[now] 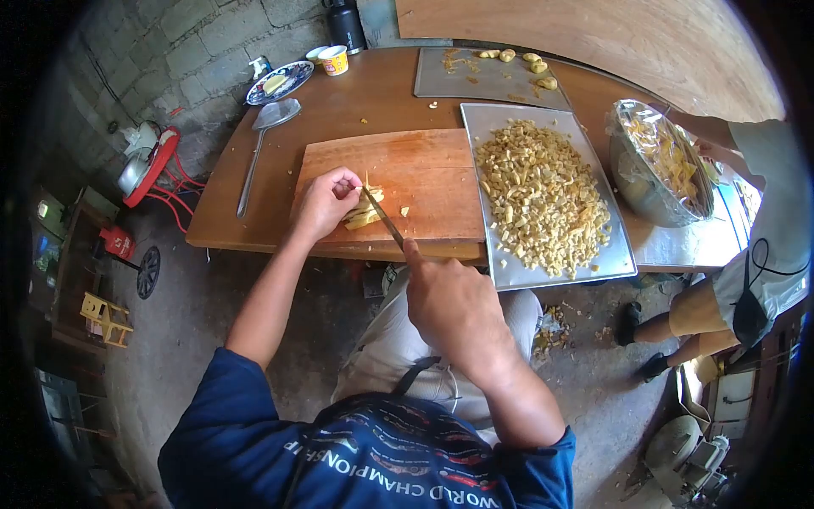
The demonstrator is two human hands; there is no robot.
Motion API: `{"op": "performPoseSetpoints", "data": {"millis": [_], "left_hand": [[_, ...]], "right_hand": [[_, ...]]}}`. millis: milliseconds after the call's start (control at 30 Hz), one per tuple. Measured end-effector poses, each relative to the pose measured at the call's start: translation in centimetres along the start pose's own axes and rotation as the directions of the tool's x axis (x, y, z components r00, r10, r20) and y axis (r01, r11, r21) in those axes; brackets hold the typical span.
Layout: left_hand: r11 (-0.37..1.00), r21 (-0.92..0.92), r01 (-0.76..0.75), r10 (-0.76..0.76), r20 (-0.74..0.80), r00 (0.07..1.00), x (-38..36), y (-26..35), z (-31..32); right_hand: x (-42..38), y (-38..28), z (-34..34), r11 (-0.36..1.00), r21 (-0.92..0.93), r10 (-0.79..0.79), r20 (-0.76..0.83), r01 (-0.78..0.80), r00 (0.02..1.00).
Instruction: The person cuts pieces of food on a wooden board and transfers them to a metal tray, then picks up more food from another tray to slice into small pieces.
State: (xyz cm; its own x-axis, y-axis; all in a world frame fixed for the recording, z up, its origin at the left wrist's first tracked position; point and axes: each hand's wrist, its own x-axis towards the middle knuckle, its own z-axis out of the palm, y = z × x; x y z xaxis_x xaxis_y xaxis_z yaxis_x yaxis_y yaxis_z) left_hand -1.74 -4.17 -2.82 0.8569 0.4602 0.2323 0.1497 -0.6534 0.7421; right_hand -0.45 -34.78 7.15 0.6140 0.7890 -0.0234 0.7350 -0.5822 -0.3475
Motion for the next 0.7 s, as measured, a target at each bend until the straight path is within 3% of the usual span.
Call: {"op": "performPoseSetpoints", "data": {"millis": [167, 400, 500, 600, 700], "left_hand": [[0.997, -0.064, -0.048, 0.047, -0.022, 0.999, 0.4, -1.8, 0.8], [0.982, -0.162, -0.097, 0.088, -0.060, 0.994, 1.3, -4.0, 1.6], [0.979, -0.192, -0.070, 0.062, -0.047, 0.997, 1.6, -4.8, 1.6], [0.977, -0.207, -0.052, 0.047, -0.029, 0.998, 1.7, -5.4, 1.5], [0.965, -0.251, -0.071, 0.067, -0.027, 0.997, 1.7, -5.7, 1.4]], "right_hand": [[1.2, -0.9, -0.3, 0.988, -0.156, 0.005, 0.140, 0.017, 0.990], [2.0, -1.1, 1.5, 0.987, -0.162, 0.021, 0.126, 0.000, 0.992], [2.0, -0.1, 1.5, 0.993, -0.118, 0.014, 0.065, -0.006, 0.998], [2.1, 2.8, 0.9, 0.984, 0.146, 0.088, 0.107, -0.103, 0.990], [1.5, 5.2, 3.2, 0.965, 0.261, 0.017, -0.024, -0.010, 1.000]]}}
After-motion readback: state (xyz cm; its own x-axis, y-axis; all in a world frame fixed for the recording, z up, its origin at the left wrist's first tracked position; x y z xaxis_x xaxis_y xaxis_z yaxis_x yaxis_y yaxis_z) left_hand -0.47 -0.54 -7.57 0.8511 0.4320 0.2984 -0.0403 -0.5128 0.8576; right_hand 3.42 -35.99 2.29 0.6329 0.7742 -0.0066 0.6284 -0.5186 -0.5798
